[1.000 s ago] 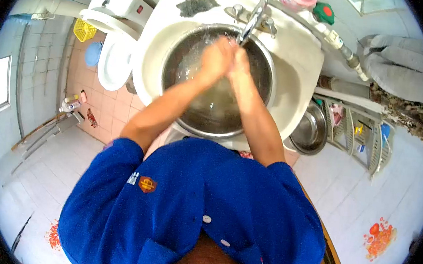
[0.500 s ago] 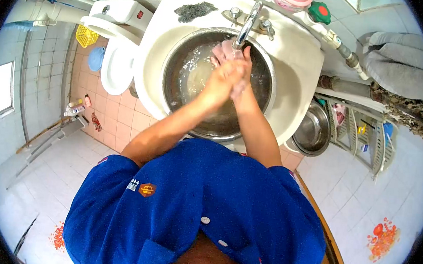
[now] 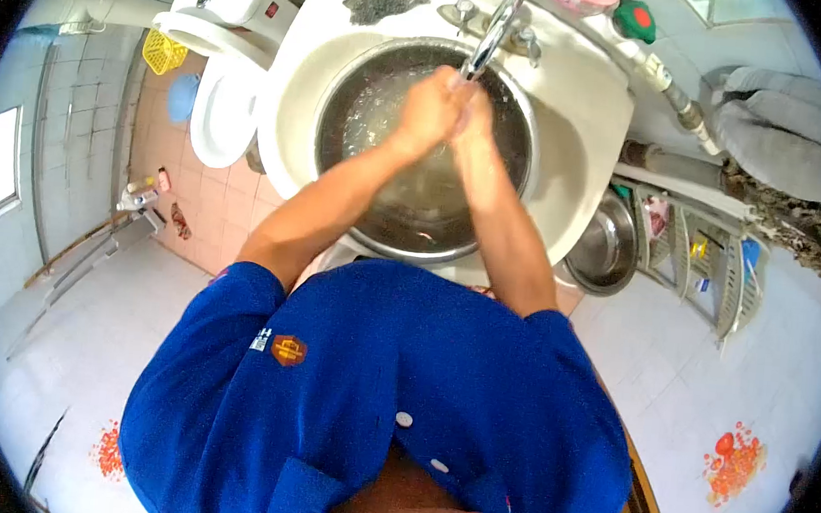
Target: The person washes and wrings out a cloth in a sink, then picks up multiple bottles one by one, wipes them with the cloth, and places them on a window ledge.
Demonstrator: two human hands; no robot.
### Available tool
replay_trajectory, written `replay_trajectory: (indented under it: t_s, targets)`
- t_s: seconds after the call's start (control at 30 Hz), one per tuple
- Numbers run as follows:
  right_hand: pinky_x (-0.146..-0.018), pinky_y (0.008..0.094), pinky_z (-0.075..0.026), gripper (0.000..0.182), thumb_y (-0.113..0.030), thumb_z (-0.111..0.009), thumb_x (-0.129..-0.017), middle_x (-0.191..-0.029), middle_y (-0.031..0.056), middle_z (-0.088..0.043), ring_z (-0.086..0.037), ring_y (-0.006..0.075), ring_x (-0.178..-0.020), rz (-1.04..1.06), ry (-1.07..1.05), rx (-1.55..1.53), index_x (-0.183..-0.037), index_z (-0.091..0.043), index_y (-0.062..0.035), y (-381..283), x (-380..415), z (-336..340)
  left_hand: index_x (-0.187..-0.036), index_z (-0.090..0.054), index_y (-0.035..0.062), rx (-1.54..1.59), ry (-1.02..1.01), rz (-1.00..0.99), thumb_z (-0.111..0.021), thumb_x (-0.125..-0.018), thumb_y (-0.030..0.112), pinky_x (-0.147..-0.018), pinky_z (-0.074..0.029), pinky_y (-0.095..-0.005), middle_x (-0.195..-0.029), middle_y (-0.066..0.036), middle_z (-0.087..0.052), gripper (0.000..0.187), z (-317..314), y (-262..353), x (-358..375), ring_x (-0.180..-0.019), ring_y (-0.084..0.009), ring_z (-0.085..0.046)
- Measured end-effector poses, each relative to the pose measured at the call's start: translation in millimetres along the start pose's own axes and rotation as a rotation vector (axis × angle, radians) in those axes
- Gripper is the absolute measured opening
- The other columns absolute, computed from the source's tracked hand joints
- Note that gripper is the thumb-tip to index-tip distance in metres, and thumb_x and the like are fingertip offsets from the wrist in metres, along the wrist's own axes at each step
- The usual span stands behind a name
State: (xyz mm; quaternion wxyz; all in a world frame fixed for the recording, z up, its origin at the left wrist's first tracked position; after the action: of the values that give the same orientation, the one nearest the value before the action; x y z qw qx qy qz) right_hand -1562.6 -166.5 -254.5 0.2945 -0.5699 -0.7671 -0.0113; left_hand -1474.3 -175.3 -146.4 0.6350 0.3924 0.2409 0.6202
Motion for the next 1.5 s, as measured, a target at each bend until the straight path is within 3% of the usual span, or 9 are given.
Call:
replay_trajectory:
  t_s: [0.2,0.4,0.7,0.83,1.07,1.2,1.3,1.47,1.5]
  targets:
    - [-0.107,0.0441,-0.036,0.045,-0.04,-0.042,-0.101,-0.127,0.0145,-0.058,-0.055,0.0286,-0.116,0.117,0.138,-0.062,-0.126,-0.051,-0.0038,-17,38,-55,-0.116,-0.057,0.0071,0.603,-0.073,0.31,-0.056,-0.092,0.017,-0.069,-0.052,-0.0309,-0.092,-0.008,-0.065,0.026,33,-29,-34,-0.08,-0.0164,-0.063]
    - [-0.1,0.0513,-0.04,0.068,-0.061,-0.047,-0.092,-0.123,0.0158,-0.057,-0.056,0.0333,-0.113,-0.004,0.198,-0.151,-0.127,-0.045,-0.0027,-13,51,-54,-0.122,-0.052,0.0029,1.221,-0.428,0.427,-0.049,-0.088,-0.003,-0.069,-0.055,-0.0302,-0.101,-0.008,-0.061,0.035,53,2,10,-0.086,-0.0177,-0.063]
    - [-0.067,0.0303,-0.054,0.031,-0.043,-0.067,-0.086,-0.072,-0.002,-0.055,-0.06,0.0158,-0.067,0.006,0.008,-0.002,-0.09,-0.057,-0.0136,16,10,-30,-0.099,-0.06,0.0038,0.011,0.12,-0.266,-0.062,-0.089,0.021,-0.066,-0.049,-0.0503,-0.087,-0.023,-0.063,0.02,23,32,50,-0.074,-0.0442,-0.062]
    - [-0.053,0.0255,-0.047,0.022,-0.032,-0.063,-0.088,-0.066,-0.0014,-0.053,-0.056,0.0124,-0.062,-0.003,-0.04,0.08,-0.078,-0.058,-0.0137,0,10,-50,-0.095,-0.059,0.0037,0.008,0.084,0.015,-0.056,-0.093,0.027,-0.067,-0.049,-0.0463,-0.079,-0.024,-0.063,0.024,22,-2,-4,-0.078,-0.0445,-0.062]
    - [-0.096,0.0421,-0.047,0.048,-0.05,-0.057,-0.089,-0.113,0.011,-0.062,-0.06,0.026,-0.105,0.01,0.029,0.076,-0.111,-0.057,-0.0073,-10,24,-75,-0.098,-0.063,0.0016,0.045,0.18,0.044,-0.054,-0.093,0.028,-0.074,-0.051,-0.0412,-0.089,-0.019,-0.068,0.028,29,-17,-42,-0.079,-0.0315,-0.066]
    - [-0.111,0.0507,-0.029,0.091,-0.076,-0.05,-0.08,-0.137,0.0121,-0.05,-0.045,0.0312,-0.129,-0.102,0.236,-0.234,-0.136,-0.045,-0.0049,-15,44,-63,-0.091,-0.058,0.0063,1.111,-0.284,0.304,-0.053,-0.096,0.021,-0.068,-0.054,-0.0322,-0.084,-0.01,-0.064,0.017,32,17,-15,-0.073,-0.0193,-0.063]
    - [-0.1,0.0493,-0.041,0.078,-0.074,-0.043,-0.086,-0.126,0.0141,-0.057,-0.055,0.0334,-0.113,-0.143,-0.348,-0.336,-0.122,-0.055,-0.0059,-12,39,-62,-0.108,-0.058,0.0079,0.415,-0.067,0.034,-0.066,-0.087,0.018,-0.088,-0.047,-0.0374,-0.104,-0.011,-0.061,0.025,-1,41,49,-0.104,-0.0227,-0.058]
    - [-0.082,0.0335,-0.051,0.023,-0.027,-0.059,-0.092,-0.093,0.0056,-0.064,-0.063,0.0192,-0.088,0.001,-0.368,-0.343,-0.099,-0.062,-0.0054,10,6,-21,-0.091,-0.06,0.003,0.046,0.113,-0.033,-0.058,-0.088,0.029,-0.074,-0.051,-0.0488,-0.083,-0.022,-0.066,0.026,11,31,26,-0.077,-0.0417,-0.064]
    - [-0.074,0.0288,-0.05,0.019,-0.031,-0.058,-0.093,-0.086,0.0007,-0.062,-0.061,0.0166,-0.084,0.214,0.072,0.081,-0.089,-0.06,-0.0124,7,11,-49,-0.091,-0.06,0.003,0.053,0.108,-0.031,-0.058,-0.088,0.029,-0.074,-0.051,-0.0488,-0.083,-0.022,-0.066,0.026,16,21,10,-0.077,-0.0417,-0.064]
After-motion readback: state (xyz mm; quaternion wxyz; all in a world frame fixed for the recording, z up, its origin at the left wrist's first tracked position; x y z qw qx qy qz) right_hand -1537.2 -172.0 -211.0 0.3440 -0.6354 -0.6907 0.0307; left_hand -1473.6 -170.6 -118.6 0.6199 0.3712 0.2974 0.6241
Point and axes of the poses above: each hand's wrist, its own x-axis away from the middle knuckle, its own z-axis out of the back of the hand, y = z × x, the point moved 2 cm from there along -x, towards the middle knuckle
